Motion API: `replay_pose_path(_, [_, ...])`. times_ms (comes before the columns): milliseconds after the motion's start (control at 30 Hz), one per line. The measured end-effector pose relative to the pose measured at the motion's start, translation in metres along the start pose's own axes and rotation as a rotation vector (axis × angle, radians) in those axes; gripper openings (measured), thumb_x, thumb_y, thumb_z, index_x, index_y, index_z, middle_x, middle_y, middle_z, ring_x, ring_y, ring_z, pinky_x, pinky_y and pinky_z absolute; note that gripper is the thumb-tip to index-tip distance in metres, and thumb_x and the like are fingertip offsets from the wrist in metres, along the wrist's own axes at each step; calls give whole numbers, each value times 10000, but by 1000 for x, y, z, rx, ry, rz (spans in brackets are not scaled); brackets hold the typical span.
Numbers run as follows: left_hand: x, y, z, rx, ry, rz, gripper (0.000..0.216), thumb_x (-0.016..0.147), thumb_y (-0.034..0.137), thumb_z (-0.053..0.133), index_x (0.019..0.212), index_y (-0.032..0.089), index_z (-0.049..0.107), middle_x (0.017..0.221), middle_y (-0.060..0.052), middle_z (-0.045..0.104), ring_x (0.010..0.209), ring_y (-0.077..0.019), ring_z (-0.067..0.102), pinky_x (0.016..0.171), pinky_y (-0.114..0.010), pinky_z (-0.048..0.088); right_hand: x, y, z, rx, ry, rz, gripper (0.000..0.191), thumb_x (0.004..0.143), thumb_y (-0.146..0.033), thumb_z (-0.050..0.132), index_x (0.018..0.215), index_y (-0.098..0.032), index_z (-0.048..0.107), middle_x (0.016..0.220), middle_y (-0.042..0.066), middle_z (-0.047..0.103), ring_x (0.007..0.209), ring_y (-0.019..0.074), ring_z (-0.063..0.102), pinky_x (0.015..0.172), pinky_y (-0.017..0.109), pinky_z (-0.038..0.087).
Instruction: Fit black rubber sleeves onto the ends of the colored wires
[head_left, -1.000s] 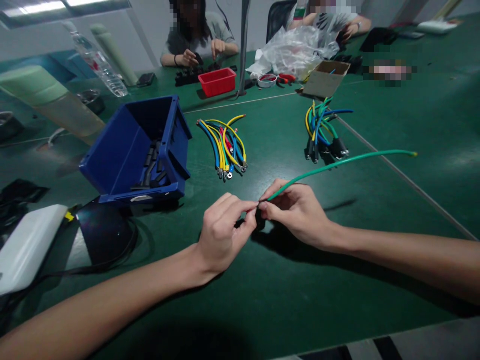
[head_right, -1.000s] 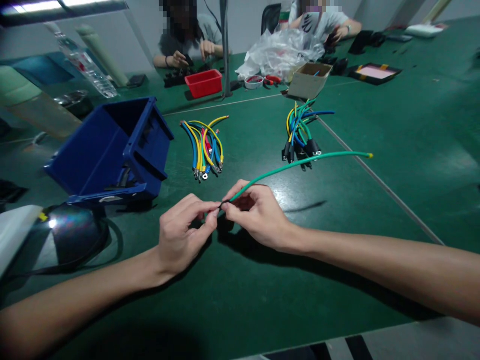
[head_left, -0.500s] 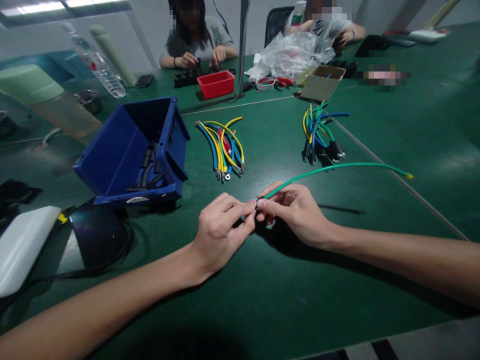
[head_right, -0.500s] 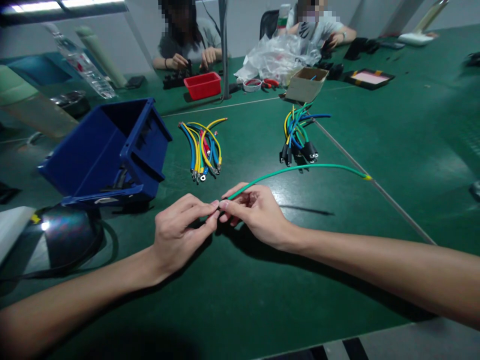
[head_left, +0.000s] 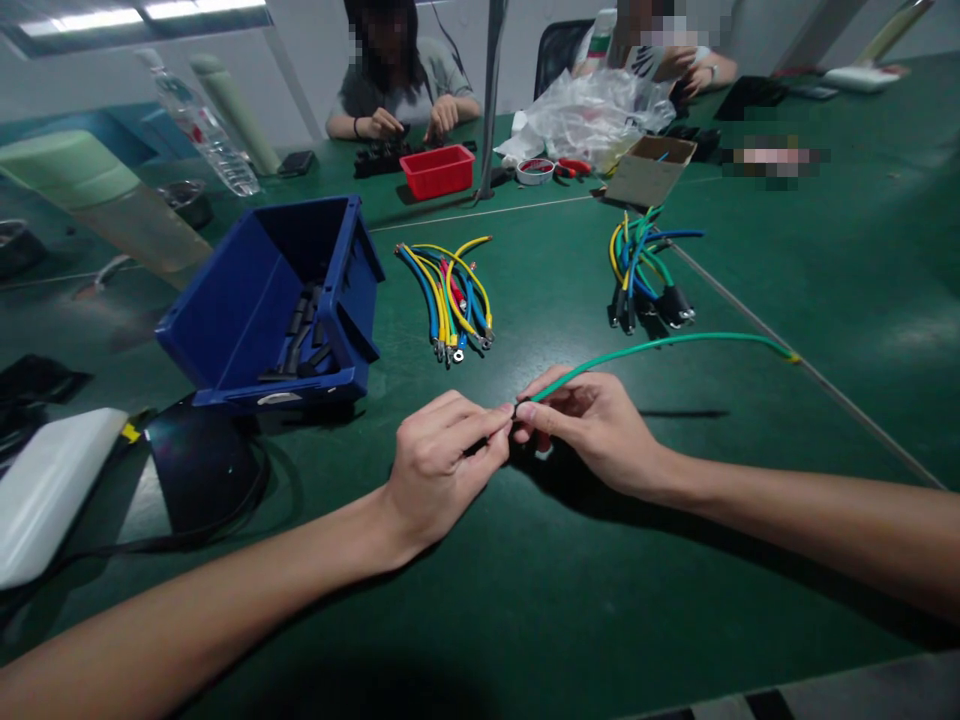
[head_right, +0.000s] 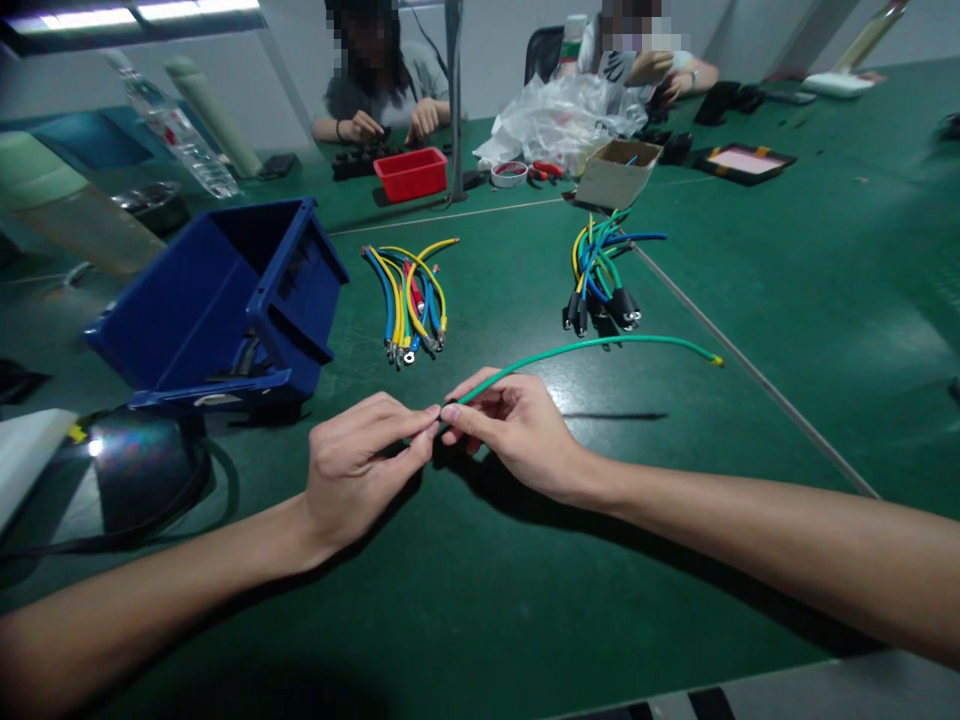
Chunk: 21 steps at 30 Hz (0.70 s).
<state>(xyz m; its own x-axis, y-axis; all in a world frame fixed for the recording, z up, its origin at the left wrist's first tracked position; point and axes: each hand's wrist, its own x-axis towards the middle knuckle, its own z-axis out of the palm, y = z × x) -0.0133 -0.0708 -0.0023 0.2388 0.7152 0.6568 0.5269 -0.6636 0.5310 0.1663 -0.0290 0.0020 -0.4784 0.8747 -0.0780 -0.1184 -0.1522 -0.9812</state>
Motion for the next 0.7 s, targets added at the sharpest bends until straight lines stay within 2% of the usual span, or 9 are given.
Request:
replay_pose_path(300, [-3, -1, 0, 114, -51, 72, 128, 848, 119, 622, 939, 152, 706, 776, -55, 734, 650, -131, 624, 629, -263, 509, 0, 4, -3, -37, -14, 5, 283, 718, -381, 798, 827, -149, 679, 638, 33, 699, 586, 147, 670, 468, 214, 496])
replay_pose_path(467, [-1, -1, 0, 67, -75, 63, 148, 858, 106, 596, 925, 143, 722, 735, -49, 728, 607, -120, 603, 616, -261, 488, 0, 2, -2, -82, -32, 3, 266, 733, -380, 788, 804, -150, 674, 619, 25, 688, 562, 136, 650, 478, 218, 489])
replay_pose_path(567, [3, 0, -1, -18, -82, -37, 143, 858, 120, 605, 891, 144, 742, 664, -30, 700, 563, -108, 570, 589, -246, 461, 1, 3, -2, -87, -20, -6, 265, 750, -384, 776, 777, -157, 642, 613, 14, 675, 554, 128, 637, 495, 223, 491])
replay_pose_path(700, [8, 1, -4, -141, -173, -272, 144, 852, 156, 624, 866, 147, 767, 607, -13, 647, 529, -95, 530, 542, -226, 417, 1, 5, -3, -109, -17, -59, 252, 798, -382, 738, 792, -164, 612, 640, -5, 647, 570, 114, 615, 521, 223, 485])
